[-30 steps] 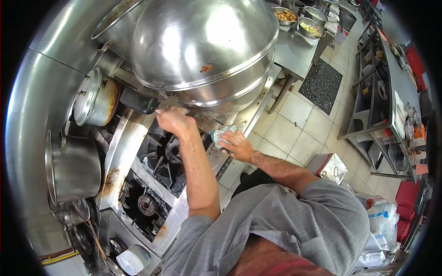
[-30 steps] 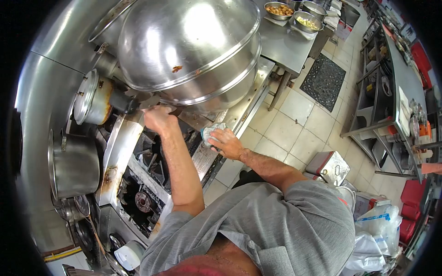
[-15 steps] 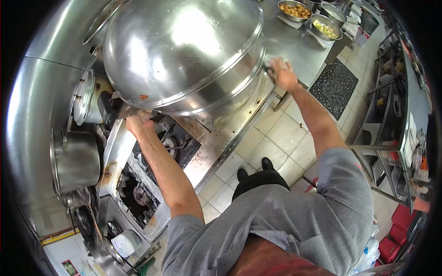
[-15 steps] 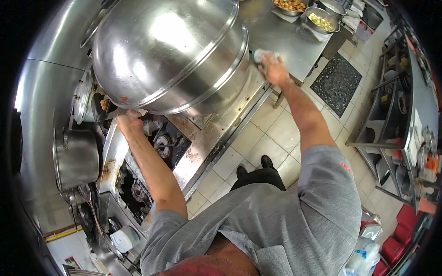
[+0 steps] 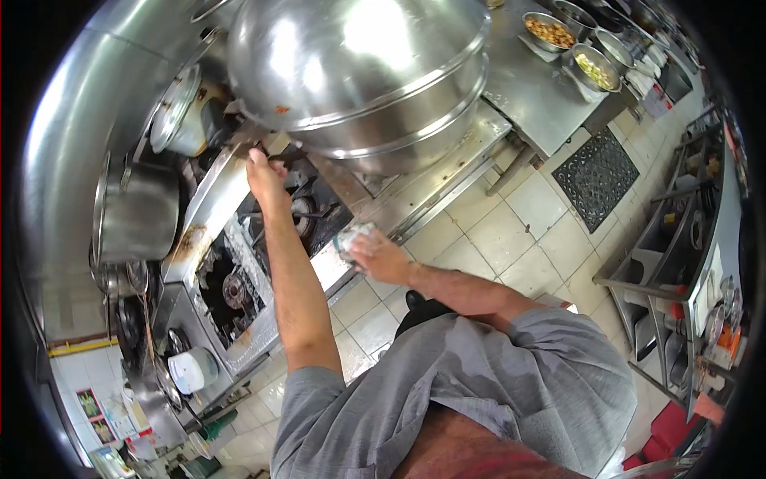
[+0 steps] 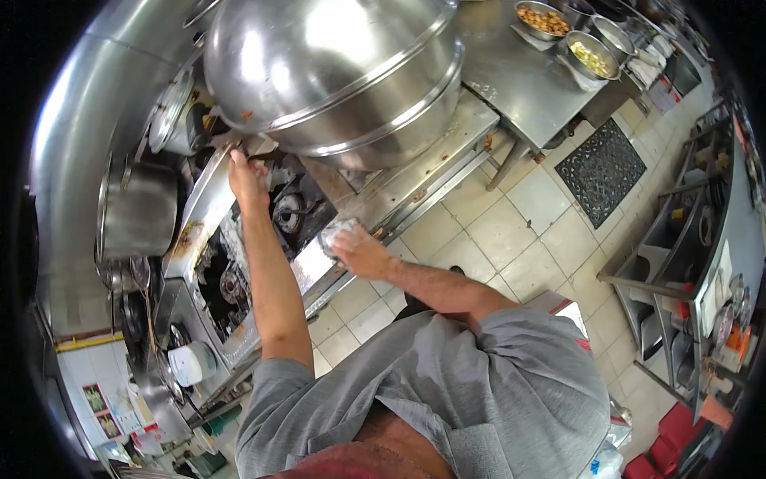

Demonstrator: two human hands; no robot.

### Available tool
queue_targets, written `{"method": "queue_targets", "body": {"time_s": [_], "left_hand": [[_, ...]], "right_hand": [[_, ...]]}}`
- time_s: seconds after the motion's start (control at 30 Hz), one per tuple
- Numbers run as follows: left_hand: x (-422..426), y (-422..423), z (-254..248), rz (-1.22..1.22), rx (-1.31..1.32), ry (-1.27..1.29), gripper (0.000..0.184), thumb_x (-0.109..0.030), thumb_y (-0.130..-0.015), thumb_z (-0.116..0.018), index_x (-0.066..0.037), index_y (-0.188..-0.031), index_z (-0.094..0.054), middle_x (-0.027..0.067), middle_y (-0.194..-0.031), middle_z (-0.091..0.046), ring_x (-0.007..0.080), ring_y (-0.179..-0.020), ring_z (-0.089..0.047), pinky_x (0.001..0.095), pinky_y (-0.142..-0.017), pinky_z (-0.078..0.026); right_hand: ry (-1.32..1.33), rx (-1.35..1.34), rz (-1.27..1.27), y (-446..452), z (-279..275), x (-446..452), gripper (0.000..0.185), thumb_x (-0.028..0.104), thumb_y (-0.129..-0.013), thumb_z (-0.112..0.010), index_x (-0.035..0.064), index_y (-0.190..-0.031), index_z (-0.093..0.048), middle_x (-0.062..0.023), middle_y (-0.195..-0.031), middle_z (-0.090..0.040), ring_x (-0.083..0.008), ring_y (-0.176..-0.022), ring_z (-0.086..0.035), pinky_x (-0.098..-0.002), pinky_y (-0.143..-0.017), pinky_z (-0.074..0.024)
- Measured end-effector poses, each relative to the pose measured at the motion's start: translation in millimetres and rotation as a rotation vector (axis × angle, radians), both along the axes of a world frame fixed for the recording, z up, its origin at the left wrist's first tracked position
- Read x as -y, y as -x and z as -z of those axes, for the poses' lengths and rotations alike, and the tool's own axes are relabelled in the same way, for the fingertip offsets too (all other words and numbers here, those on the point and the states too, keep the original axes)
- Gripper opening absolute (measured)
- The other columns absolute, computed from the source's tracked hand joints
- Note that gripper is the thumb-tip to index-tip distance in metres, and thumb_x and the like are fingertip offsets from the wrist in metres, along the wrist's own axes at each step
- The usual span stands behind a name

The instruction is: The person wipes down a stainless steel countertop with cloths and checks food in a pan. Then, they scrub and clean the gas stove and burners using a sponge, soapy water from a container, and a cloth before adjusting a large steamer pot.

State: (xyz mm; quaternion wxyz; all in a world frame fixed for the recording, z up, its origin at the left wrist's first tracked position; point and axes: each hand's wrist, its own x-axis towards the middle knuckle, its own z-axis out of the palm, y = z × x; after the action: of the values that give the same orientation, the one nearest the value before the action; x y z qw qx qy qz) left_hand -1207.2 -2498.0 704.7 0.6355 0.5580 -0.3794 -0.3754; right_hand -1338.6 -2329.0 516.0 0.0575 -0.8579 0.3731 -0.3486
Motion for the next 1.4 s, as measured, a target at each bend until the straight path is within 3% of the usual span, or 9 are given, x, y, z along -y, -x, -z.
{"method": "queue_targets", "body": {"time_s": [0.13, 0.37, 0.47, 0.67, 0.73, 0.93, 1.13, 1.27, 1.4], "left_hand": [[-104.8, -75.6, 25.2, 0.016, 0.294, 0.156, 0.034, -0.024, -0.093, -0.05, 0.003, -0.114, -0.05, 0.0006, -0.075, -0.046, 0.0066, -0.061, -0.04, 0.0204, -0.053, -0.033], [-305.0, -193.8, 135.0, -0.115, 0.275, -0.352, 0.028, -0.03, -0.09, -0.054, -0.002, -0.094, -0.057, 0.0002, -0.074, -0.05, 0.0086, -0.065, -0.044, 0.0236, -0.059, -0.038], [-332.3, -194.1, 222.6, 0.318, 0.304, -0.641, 0.027, -0.03, -0.088, -0.054, -0.004, -0.095, -0.06, 0.0033, -0.084, -0.059, 0.0128, -0.073, -0.053, 0.0295, -0.068, -0.044], [-290.3, -127.6, 335.9, 0.807, 0.252, -0.456, 0.038, -0.027, -0.085, -0.06, 0.0, -0.11, -0.054, 0.005, -0.079, -0.058, 0.0122, -0.069, -0.054, 0.0282, -0.062, -0.046], [-263.7, -101.3, 336.8, 0.805, 0.189, -0.533, 0.051, -0.03, -0.08, -0.063, 0.002, -0.118, -0.05, 0.014, -0.093, -0.062, 0.0213, -0.084, -0.059, 0.0308, -0.077, -0.047], [-203.5, -29.7, 330.3, 0.596, -0.337, -0.515, 0.069, -0.034, -0.08, -0.064, 0.005, -0.128, -0.035, 0.0114, -0.095, -0.058, 0.0161, -0.082, -0.054, 0.0309, -0.067, -0.046], [-177.0, 18.1, 326.3, 0.502, -0.482, -0.454, 0.05, -0.034, -0.075, -0.07, 0.001, -0.109, -0.056, 0.0073, -0.097, -0.061, 0.0168, -0.085, -0.056, 0.0324, -0.068, -0.046], [-166.2, 63.5, 369.2, 0.313, -0.509, -0.329, 0.032, -0.025, -0.071, -0.074, -0.002, -0.092, -0.063, 0.0044, -0.088, -0.064, 0.0156, -0.082, -0.058, 0.0302, -0.069, -0.046], [-159.3, 80.2, 380.7, 0.126, -0.5, -0.25, 0.029, -0.015, -0.07, -0.074, 0.0, -0.093, -0.063, 0.0054, -0.091, -0.065, 0.0144, -0.084, -0.059, 0.029, -0.073, -0.046]], "right_hand": [[-0.024, -0.03, 0.211, 76.0, -0.8, 22.0, 0.022, 0.016, -0.08, -0.053, 0.0048, -0.099, -0.055, -0.015, -0.098, -0.055, -0.0336, -0.095, -0.051, -0.047, -0.083, -0.0386], [-0.037, -0.173, 0.743, 112.2, 15.1, 34.3, 0.026, 0.018, -0.082, -0.059, 0.0043, -0.104, -0.056, -0.0129, -0.105, -0.054, -0.0327, -0.097, -0.049, -0.0441, -0.08, -0.042], [-0.053, -0.155, 0.631, 5.9, 11.3, 0.5, 0.028, 0.021, -0.081, -0.059, 0.0062, -0.105, -0.057, -0.0122, -0.106, -0.053, -0.032, -0.1, -0.047, -0.0449, -0.081, -0.0409], [-0.134, -0.287, 0.437, -112.6, -14.8, -40.3, 0.03, 0.019, -0.08, -0.061, 0.0057, -0.106, -0.057, -0.0118, -0.107, -0.053, -0.0318, -0.1, -0.047, -0.0437, -0.083, -0.041], [-0.184, -0.245, 0.327, -107.8, -17.9, -40.0, 0.032, 0.017, -0.078, -0.063, 0.0045, -0.107, -0.057, -0.0117, -0.109, -0.053, -0.0323, -0.101, -0.047, -0.0428, -0.085, -0.0407], [-0.128, -0.262, 0.532, -8.3, -3.7, -15.8, 0.028, 0.013, -0.081, -0.063, 0.0008, -0.105, -0.055, -0.0181, -0.104, -0.055, -0.0372, -0.097, -0.05, -0.0417, -0.084, -0.0416], [-0.394, 0.253, 0.814, 67.5, -24.2, -4.9, 0.038, 0.025, -0.09, -0.054, -0.0057, -0.113, -0.053, -0.0192, -0.109, -0.057, -0.0308, -0.102, -0.053, -0.0365, -0.089, -0.0397], [-0.176, 0.117, 0.767, 77.5, -28.6, -4.0, 0.04, 0.028, -0.091, -0.055, -0.0061, -0.112, -0.053, -0.0158, -0.104, -0.06, -0.0217, -0.095, -0.055, -0.0322, -0.086, -0.0413], [-0.202, 0.022, 0.73, 59.0, -33.0, -4.4, 0.04, 0.026, -0.091, -0.053, -0.0089, -0.112, -0.051, -0.0211, -0.111, -0.053, -0.033, -0.105, -0.05, -0.0363, -0.093, -0.0369]]}}
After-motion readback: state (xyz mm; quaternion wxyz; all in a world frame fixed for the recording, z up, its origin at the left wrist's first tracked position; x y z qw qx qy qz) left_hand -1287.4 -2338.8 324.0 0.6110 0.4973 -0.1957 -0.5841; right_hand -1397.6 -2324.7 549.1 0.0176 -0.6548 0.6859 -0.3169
